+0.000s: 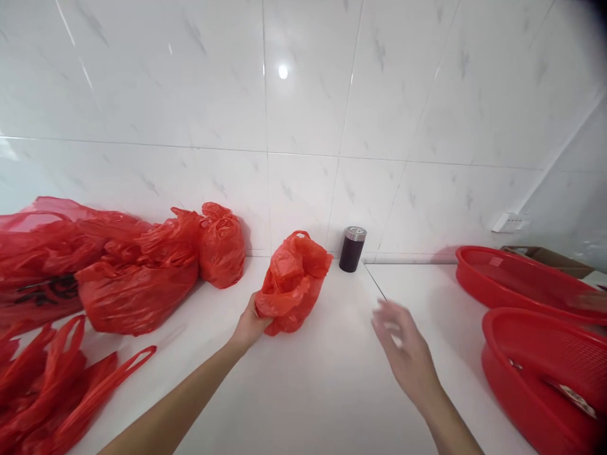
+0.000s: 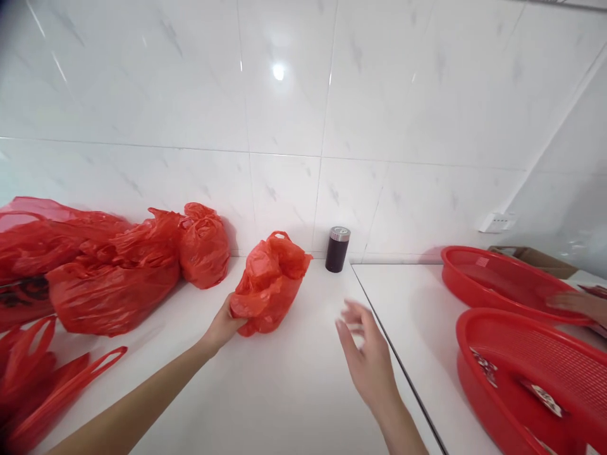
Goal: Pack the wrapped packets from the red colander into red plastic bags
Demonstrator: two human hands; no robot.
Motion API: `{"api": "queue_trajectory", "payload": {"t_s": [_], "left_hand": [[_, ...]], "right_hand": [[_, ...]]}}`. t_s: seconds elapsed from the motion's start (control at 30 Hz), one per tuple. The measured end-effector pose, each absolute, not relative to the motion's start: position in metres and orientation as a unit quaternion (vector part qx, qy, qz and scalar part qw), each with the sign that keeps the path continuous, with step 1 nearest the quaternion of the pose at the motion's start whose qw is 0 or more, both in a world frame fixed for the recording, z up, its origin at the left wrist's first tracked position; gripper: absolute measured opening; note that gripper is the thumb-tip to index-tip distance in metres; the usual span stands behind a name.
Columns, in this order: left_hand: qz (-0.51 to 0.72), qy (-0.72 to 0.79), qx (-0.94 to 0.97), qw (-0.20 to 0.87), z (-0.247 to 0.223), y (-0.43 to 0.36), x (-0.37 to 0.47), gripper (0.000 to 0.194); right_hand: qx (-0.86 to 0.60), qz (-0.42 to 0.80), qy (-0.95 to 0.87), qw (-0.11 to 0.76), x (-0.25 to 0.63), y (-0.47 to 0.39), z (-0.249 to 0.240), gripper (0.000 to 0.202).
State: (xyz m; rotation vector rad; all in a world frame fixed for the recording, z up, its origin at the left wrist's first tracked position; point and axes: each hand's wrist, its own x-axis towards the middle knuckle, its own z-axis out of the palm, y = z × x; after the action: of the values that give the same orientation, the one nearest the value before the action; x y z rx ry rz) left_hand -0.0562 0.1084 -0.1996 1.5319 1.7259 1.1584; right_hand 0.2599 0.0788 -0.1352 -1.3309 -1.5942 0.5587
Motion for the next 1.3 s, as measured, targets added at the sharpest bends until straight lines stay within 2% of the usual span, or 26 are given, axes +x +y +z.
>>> {"api": "queue_trajectory", "payload": {"t_s": [0.07, 0.13, 0.2, 0.23, 0.3, 0.33, 0.47, 0.53, 0.6, 0.73, 0.87, 1.0, 1.13, 1.3], "left_hand": [[0.454, 0.635, 0.561, 0.275, -0.203, 0.092, -0.043, 0.061], [0.475, 0.640, 0.546, 0.257, -0.208, 0.081, -0.028, 0.076], [0.489, 0.645, 0.532, 0.249, -0.216, 0.076, -0.014, 0.090], [0.494, 0.643, 0.526, 0.257, -0.220, 0.076, -0.008, 0.094], [0.505, 0.635, 0.507, 0.290, -0.227, 0.081, 0.000, 0.091], [0.513, 0.630, 0.496, 0.306, -0.229, 0.087, 0.003, 0.086], [0.550, 0.620, 0.457, 0.323, -0.222, 0.124, 0.008, 0.070], [0.565, 0.619, 0.433, 0.332, -0.212, 0.148, 0.007, 0.071], [0.580, 0.622, 0.397, 0.346, -0.201, 0.169, 0.002, 0.076], [0.600, 0.620, 0.334, 0.378, -0.187, 0.165, -0.006, 0.082], [0.586, 0.575, 0.369, 0.435, -0.191, 0.095, 0.021, 0.069], [0.488, 0.413, 0.503, 0.582, -0.199, 0.025, 0.066, 0.056], [0.471, 0.491, 0.443, 0.584, -0.193, 0.000, 0.062, 0.020], [0.485, 0.526, 0.394, 0.576, -0.177, -0.007, 0.017, 0.010]], "right_hand": [[-0.497, 0.217, -0.684, 0.488, 0.231, 0.107, -0.103, 0.069], [-0.462, 0.227, -0.733, 0.445, 0.200, 0.128, -0.093, 0.079], [-0.444, 0.258, -0.754, 0.410, 0.174, 0.141, -0.104, 0.068], [-0.432, 0.277, -0.758, 0.402, 0.166, 0.145, -0.113, 0.052], [-0.414, 0.288, -0.752, 0.425, 0.161, 0.148, -0.129, 0.025], [-0.406, 0.285, -0.732, 0.466, 0.166, 0.148, -0.133, 0.020], [-0.426, 0.246, -0.506, 0.709, 0.212, 0.134, -0.121, 0.025], [-0.426, 0.236, -0.401, 0.776, 0.240, 0.122, -0.112, 0.029], [-0.428, 0.254, -0.371, 0.784, 0.264, 0.106, -0.113, 0.032], [-0.515, 0.303, -0.399, 0.695, 0.292, 0.070, -0.149, 0.042], [-0.545, 0.373, -0.389, 0.642, 0.275, 0.043, -0.183, 0.048], [-0.479, 0.470, -0.442, 0.595, 0.233, 0.027, -0.184, 0.037], [-0.494, 0.435, -0.475, 0.584, 0.232, 0.026, -0.180, 0.025], [-0.491, 0.449, -0.409, 0.625, 0.273, 0.030, -0.186, 0.021]]}}
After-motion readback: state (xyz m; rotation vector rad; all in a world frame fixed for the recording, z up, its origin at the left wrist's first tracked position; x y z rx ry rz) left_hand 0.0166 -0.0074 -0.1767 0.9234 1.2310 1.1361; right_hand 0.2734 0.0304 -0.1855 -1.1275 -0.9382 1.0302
